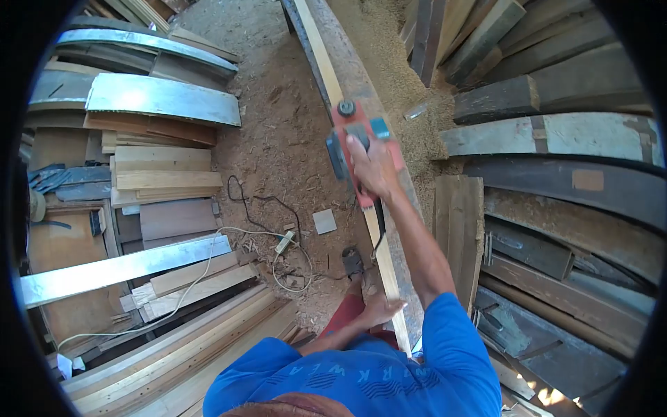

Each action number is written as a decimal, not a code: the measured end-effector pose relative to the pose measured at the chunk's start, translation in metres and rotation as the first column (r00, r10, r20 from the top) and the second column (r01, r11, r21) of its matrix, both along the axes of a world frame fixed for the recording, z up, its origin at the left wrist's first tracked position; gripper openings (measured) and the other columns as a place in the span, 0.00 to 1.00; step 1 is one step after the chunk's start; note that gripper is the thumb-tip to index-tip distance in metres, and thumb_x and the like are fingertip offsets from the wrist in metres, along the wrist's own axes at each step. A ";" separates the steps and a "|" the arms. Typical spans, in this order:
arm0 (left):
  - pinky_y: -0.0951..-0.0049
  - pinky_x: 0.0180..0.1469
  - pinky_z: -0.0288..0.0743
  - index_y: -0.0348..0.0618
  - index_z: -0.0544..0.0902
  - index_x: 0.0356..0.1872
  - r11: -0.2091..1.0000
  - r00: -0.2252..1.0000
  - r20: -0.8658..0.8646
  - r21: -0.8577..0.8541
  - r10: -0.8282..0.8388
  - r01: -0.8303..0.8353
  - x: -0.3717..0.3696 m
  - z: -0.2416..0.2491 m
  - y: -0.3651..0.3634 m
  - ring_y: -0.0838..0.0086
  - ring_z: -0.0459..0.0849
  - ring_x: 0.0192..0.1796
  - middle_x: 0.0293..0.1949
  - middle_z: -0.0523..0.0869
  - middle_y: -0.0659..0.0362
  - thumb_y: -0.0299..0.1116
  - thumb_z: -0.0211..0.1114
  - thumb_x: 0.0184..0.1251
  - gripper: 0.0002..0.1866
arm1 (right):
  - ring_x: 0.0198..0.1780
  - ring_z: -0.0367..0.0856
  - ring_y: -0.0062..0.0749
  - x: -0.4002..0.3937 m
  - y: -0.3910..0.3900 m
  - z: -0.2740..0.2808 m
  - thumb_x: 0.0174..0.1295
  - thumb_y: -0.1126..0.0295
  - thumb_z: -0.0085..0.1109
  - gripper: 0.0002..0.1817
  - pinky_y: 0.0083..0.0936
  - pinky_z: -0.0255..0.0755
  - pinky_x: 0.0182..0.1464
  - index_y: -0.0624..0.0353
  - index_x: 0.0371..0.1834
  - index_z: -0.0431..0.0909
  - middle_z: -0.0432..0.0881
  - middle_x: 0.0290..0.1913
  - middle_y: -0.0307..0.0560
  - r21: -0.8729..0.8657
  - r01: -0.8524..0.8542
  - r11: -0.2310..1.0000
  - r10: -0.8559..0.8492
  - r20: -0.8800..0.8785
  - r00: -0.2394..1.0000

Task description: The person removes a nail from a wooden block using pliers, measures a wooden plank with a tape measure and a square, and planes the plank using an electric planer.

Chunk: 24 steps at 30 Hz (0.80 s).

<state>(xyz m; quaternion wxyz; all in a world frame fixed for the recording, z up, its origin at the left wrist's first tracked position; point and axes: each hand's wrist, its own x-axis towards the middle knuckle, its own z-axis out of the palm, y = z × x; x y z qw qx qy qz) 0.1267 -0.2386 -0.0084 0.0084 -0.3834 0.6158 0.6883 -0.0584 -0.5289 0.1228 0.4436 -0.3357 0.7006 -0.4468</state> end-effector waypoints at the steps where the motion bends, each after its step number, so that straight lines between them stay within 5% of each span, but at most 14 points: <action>1: 0.55 0.54 0.80 0.34 0.79 0.59 1.000 0.999 0.032 0.023 -0.015 0.014 -0.002 0.007 -0.005 0.48 0.88 0.51 0.48 0.88 0.41 0.47 0.71 0.66 0.29 | 0.20 0.74 0.20 -0.004 -0.028 0.003 0.74 0.50 0.54 0.23 0.25 0.70 0.24 0.59 0.31 0.78 0.76 0.21 0.36 -0.057 -0.020 0.998 0.015 -0.089 0.996; 2: 0.54 0.53 0.82 0.35 0.82 0.55 0.998 0.997 0.066 0.047 -0.033 0.030 -0.002 0.010 -0.009 0.47 0.89 0.49 0.46 0.89 0.41 0.48 0.71 0.66 0.26 | 0.20 0.74 0.21 -0.009 -0.056 0.011 0.74 0.49 0.54 0.24 0.26 0.70 0.24 0.59 0.31 0.79 0.77 0.20 0.37 -0.114 -0.043 0.993 0.023 -0.175 0.984; 4: 0.53 0.61 0.77 0.31 0.53 0.71 0.993 0.995 0.101 0.118 -0.028 0.016 -0.002 -0.004 -0.004 0.41 0.84 0.57 0.55 0.82 0.32 0.50 0.72 0.66 0.47 | 0.20 0.76 0.23 -0.018 -0.113 0.026 0.74 0.47 0.54 0.25 0.28 0.71 0.26 0.57 0.30 0.80 0.77 0.20 0.38 -0.046 -0.054 0.997 0.044 -0.201 0.979; 6: 0.52 0.65 0.74 0.28 0.35 0.78 0.989 0.992 0.119 0.146 -0.029 0.011 0.002 -0.009 0.000 0.37 0.81 0.62 0.61 0.77 0.26 0.52 0.71 0.66 0.61 | 0.21 0.75 0.21 -0.036 -0.173 0.010 0.74 0.48 0.54 0.22 0.25 0.71 0.26 0.56 0.34 0.81 0.77 0.22 0.35 -0.084 -0.080 0.993 0.069 -0.130 0.989; 9: 0.53 0.67 0.73 0.28 0.28 0.78 0.992 0.993 0.119 0.126 -0.020 0.005 0.001 -0.003 -0.005 0.36 0.79 0.64 0.63 0.75 0.24 0.53 0.71 0.66 0.65 | 0.22 0.73 0.17 -0.058 -0.236 -0.018 0.76 0.49 0.54 0.18 0.20 0.70 0.24 0.54 0.42 0.80 0.76 0.25 0.31 -0.182 -0.104 0.978 0.123 0.095 0.988; 11: 0.54 0.68 0.73 0.28 0.28 0.78 0.989 0.991 0.132 0.145 -0.005 -0.014 0.000 0.009 -0.012 0.35 0.78 0.65 0.64 0.74 0.24 0.54 0.71 0.66 0.65 | 0.22 0.71 0.15 -0.063 -0.237 -0.010 0.76 0.50 0.54 0.17 0.18 0.69 0.23 0.53 0.45 0.78 0.75 0.27 0.29 -0.248 -0.108 0.963 0.166 0.226 0.960; 15: 0.54 0.67 0.74 0.28 0.28 0.78 0.990 0.993 0.113 0.139 0.016 -0.032 0.001 0.001 -0.005 0.36 0.80 0.63 0.62 0.76 0.24 0.53 0.71 0.66 0.65 | 0.19 0.71 0.19 -0.054 -0.173 -0.010 0.73 0.48 0.58 0.20 0.22 0.69 0.23 0.54 0.33 0.76 0.75 0.23 0.33 -0.209 -0.019 0.978 0.085 0.308 0.948; 17: 0.54 0.66 0.75 0.27 0.27 0.78 0.994 0.995 0.102 0.113 -0.002 -0.010 0.002 -0.005 -0.001 0.37 0.82 0.61 0.60 0.78 0.25 0.52 0.71 0.66 0.65 | 0.22 0.73 0.18 -0.039 -0.111 -0.008 0.76 0.52 0.55 0.17 0.21 0.69 0.23 0.54 0.39 0.78 0.75 0.25 0.32 -0.139 -0.018 0.990 0.046 0.206 0.978; 19: 0.54 0.64 0.76 0.28 0.32 0.79 0.992 0.994 0.104 0.122 0.032 -0.044 0.002 0.002 -0.002 0.38 0.84 0.59 0.57 0.81 0.28 0.52 0.71 0.66 0.62 | 0.19 0.73 0.18 -0.021 -0.030 0.009 0.76 0.56 0.52 0.20 0.22 0.67 0.20 0.56 0.27 0.76 0.77 0.20 0.35 -0.074 -0.070 0.995 0.072 0.027 0.997; 20: 0.53 0.63 0.77 0.28 0.35 0.79 0.990 0.993 0.106 0.126 0.052 -0.065 0.002 0.004 -0.003 0.39 0.84 0.58 0.55 0.83 0.29 0.52 0.71 0.66 0.61 | 0.16 0.70 0.18 -0.014 0.011 -0.001 0.76 0.60 0.50 0.17 0.22 0.64 0.19 0.56 0.30 0.76 0.73 0.18 0.32 -0.131 -0.110 0.985 0.097 -0.101 0.990; 22: 0.53 0.60 0.79 0.30 0.42 0.78 0.996 0.994 0.095 0.072 0.051 -0.058 0.003 -0.002 0.004 0.40 0.85 0.56 0.53 0.84 0.31 0.52 0.72 0.65 0.57 | 0.18 0.67 0.15 0.005 0.093 -0.005 0.76 0.62 0.50 0.12 0.20 0.65 0.21 0.57 0.38 0.73 0.68 0.19 0.31 -0.079 -0.094 0.992 0.101 0.093 0.991; 24: 0.52 0.58 0.80 0.32 0.48 0.77 0.998 0.995 0.096 0.056 -0.036 0.031 0.002 -0.007 0.002 0.40 0.86 0.54 0.51 0.86 0.33 0.52 0.72 0.65 0.54 | 0.26 0.73 0.24 0.018 0.145 0.006 0.73 0.59 0.54 0.17 0.29 0.70 0.30 0.64 0.47 0.75 0.74 0.26 0.38 0.056 -0.075 0.996 0.065 0.158 0.985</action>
